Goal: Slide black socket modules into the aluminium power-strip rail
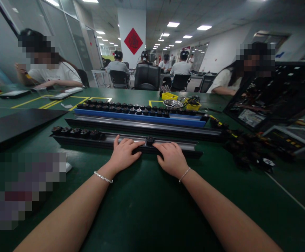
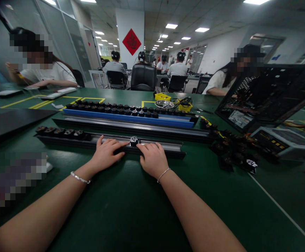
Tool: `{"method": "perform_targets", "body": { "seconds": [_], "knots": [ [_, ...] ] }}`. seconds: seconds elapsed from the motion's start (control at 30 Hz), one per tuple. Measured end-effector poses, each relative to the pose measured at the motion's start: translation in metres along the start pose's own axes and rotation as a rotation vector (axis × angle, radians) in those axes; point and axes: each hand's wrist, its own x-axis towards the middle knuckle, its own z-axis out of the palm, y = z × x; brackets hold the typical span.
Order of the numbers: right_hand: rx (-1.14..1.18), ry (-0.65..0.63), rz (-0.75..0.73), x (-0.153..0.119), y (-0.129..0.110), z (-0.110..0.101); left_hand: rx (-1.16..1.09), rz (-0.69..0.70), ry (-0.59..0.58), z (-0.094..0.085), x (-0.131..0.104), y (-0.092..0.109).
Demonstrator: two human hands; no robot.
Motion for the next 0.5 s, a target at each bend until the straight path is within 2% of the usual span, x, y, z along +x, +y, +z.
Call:
{"method": "perform_targets", "body": {
  "seconds": [0.5],
  "knots": [
    [-0.020, -0.003, -0.055, 0.0003, 0.0080, 0.0010, -0.003, 0.018, 0.016, 0.0014, -0.0010, -0.0023]
  ]
}}
